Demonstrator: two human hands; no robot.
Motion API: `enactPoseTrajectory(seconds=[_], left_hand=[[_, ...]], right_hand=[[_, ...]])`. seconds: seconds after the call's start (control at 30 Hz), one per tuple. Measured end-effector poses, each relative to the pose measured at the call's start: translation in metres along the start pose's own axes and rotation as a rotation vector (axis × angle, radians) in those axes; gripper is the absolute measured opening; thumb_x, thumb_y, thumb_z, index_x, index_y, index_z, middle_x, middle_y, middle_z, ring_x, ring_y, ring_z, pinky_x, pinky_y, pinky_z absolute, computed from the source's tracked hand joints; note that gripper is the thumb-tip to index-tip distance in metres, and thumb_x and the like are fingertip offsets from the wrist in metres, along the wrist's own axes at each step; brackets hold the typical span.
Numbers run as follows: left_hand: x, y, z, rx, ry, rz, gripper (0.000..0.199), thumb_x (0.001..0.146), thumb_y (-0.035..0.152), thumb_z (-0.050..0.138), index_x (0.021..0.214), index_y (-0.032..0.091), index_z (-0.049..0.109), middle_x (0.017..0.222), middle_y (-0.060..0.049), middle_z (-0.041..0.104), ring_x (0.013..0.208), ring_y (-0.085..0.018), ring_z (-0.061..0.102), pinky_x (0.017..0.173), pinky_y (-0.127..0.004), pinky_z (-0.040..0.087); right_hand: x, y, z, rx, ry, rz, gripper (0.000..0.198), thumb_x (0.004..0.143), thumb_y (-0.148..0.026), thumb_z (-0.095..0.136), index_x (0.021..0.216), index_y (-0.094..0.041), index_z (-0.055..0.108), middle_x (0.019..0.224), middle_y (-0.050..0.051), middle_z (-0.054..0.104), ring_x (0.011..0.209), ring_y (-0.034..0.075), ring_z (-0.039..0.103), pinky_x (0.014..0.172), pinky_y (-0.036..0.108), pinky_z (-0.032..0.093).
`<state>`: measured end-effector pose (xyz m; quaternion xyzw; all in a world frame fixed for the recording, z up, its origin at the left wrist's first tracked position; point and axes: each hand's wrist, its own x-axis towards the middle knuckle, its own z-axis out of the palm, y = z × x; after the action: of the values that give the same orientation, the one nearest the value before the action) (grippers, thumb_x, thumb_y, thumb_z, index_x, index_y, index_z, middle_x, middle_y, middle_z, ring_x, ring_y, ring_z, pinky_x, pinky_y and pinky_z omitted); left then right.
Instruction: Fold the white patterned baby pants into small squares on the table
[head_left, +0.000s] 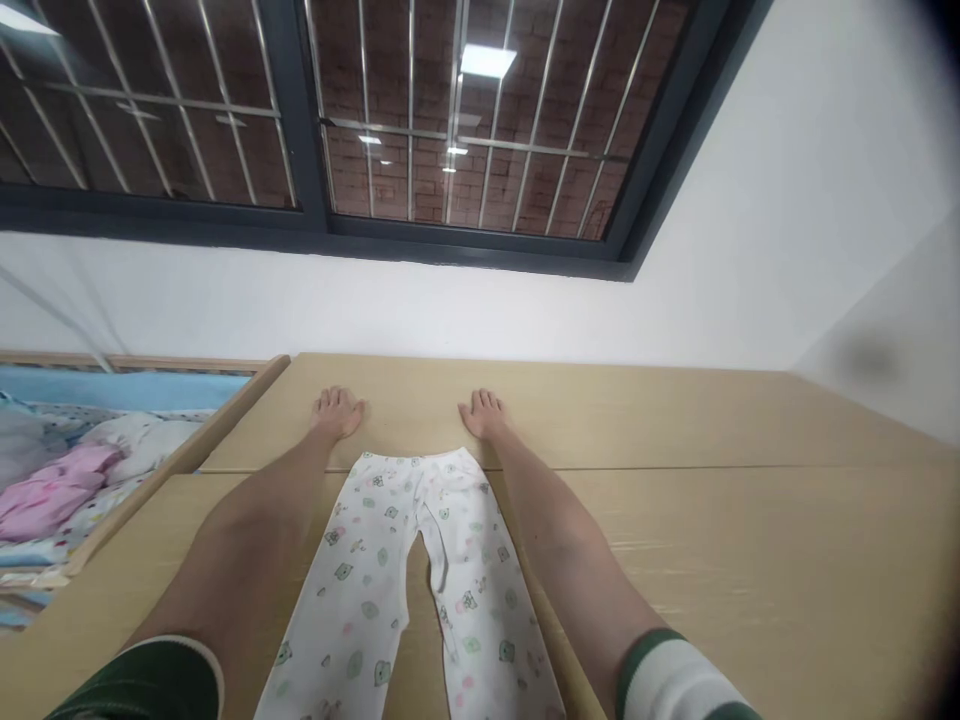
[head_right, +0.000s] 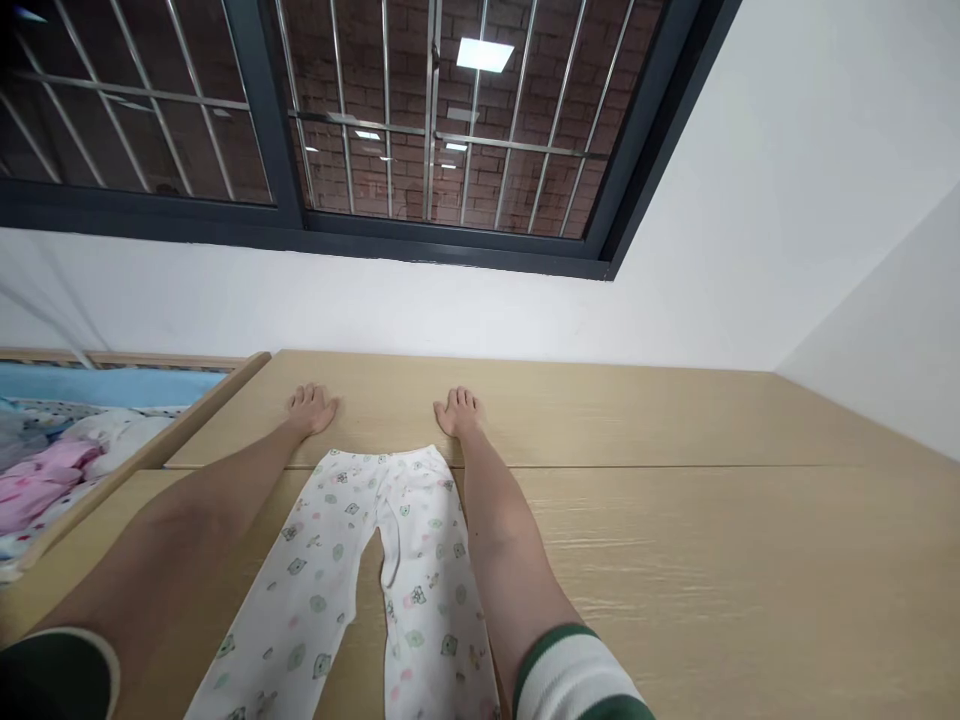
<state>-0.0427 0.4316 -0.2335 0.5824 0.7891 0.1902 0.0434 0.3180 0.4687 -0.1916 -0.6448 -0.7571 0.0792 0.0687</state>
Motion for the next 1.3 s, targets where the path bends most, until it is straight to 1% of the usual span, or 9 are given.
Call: enactPoseTrajectory(seconds=[0.23,0.43,0.67,0.77,0.83,0.9,1.07,1.17,1.3], left_hand=[[-0.023,-0.004,-0.01,-0.002,-0.018,0.017,0.077,0.097,0.059,0.022,0.154,0.01,0.034,0.163,-0.019,0.026,0.154,-0.035,0.011,0.124,-0.053,0.015],[-0.06,0.005,-0.039,0.008,-0.02,0.038,0.055,0.099,0.051,0.051,0.143,0.018,0.049,0.156,-0.014,0.04,0.145,-0.033,0.034,0.119,-0.059,0.027],[-0.118,0.072,-0.104,0.013,-0.002,0.078,0.042,0.097,0.044,0.06,0.13,0.019,0.057,0.139,-0.012,0.054,0.125,-0.028,0.054,0.107,-0.054,0.044],[-0.17,0.122,-0.132,-0.004,-0.086,0.233,0.04,0.101,0.045,0.051,0.125,0.013,0.058,0.127,-0.012,0.061,0.114,-0.025,0.059,0.1,-0.047,0.048],[-0.224,0.157,-0.144,-0.02,-0.249,0.374,0.042,0.105,0.042,0.037,0.112,0.01,0.063,0.104,-0.012,0.07,0.092,-0.02,0.064,0.086,-0.036,0.05],[-0.287,0.189,-0.149,-0.03,-0.422,0.515,0.045,0.099,0.052,0.044,0.096,0.015,0.069,0.087,-0.009,0.072,0.076,-0.019,0.065,0.074,-0.03,0.05],[-0.419,0.239,-0.137,0.012,-0.663,0.621,0.061,0.081,0.072,0.056,0.081,0.014,0.075,0.08,-0.018,0.071,0.08,-0.036,0.069,0.068,-0.042,0.051],[-0.446,0.247,-0.118,0.013,-0.706,0.528,0.042,0.085,0.051,0.061,0.087,0.013,0.078,0.085,-0.02,0.072,0.086,-0.038,0.07,0.071,-0.044,0.051],[-0.445,0.242,-0.106,-0.061,-0.676,0.497,0.029,0.088,0.029,0.057,0.089,0.01,0.078,0.089,-0.023,0.073,0.088,-0.036,0.071,0.073,-0.043,0.053]], right_hand=[[-0.022,0.001,0.0,0.026,0.014,-0.01,0.069,0.103,-0.051,0.024,0.16,-0.013,0.024,0.168,0.013,0.017,0.155,0.027,0.008,0.122,0.044,0.005],[-0.049,0.001,-0.005,0.087,0.053,-0.043,0.058,0.103,-0.045,0.029,0.151,-0.014,0.041,0.164,0.014,0.029,0.152,0.026,0.018,0.122,0.041,0.009],[-0.069,0.002,-0.029,0.222,0.008,-0.052,0.042,0.096,-0.041,0.049,0.128,-0.021,0.067,0.136,0.009,0.063,0.132,0.027,0.05,0.111,0.035,0.035],[-0.074,0.006,-0.046,0.29,-0.08,-0.063,0.039,0.088,-0.048,0.062,0.113,-0.022,0.075,0.115,0.007,0.073,0.115,0.027,0.062,0.099,0.033,0.044],[-0.078,0.006,-0.055,0.337,-0.157,-0.086,0.036,0.081,-0.049,0.07,0.102,-0.021,0.078,0.103,0.006,0.076,0.102,0.024,0.066,0.091,0.03,0.047],[-0.082,0.002,-0.061,0.378,-0.239,-0.114,0.034,0.073,-0.049,0.078,0.092,-0.02,0.079,0.092,0.004,0.076,0.091,0.021,0.066,0.083,0.027,0.048],[-0.09,-0.017,-0.066,0.428,-0.395,-0.168,0.032,0.057,-0.041,0.089,0.07,-0.017,0.072,0.071,0.0,0.069,0.074,0.016,0.061,0.071,0.023,0.045],[-0.097,-0.022,-0.069,0.442,-0.428,-0.178,0.03,0.057,-0.034,0.089,0.064,-0.016,0.065,0.062,-0.002,0.062,0.066,0.014,0.056,0.064,0.023,0.042],[-0.11,-0.021,-0.079,0.473,-0.448,-0.18,0.032,0.064,-0.034,0.084,0.06,-0.017,0.057,0.052,-0.002,0.056,0.056,0.013,0.054,0.057,0.023,0.043]])
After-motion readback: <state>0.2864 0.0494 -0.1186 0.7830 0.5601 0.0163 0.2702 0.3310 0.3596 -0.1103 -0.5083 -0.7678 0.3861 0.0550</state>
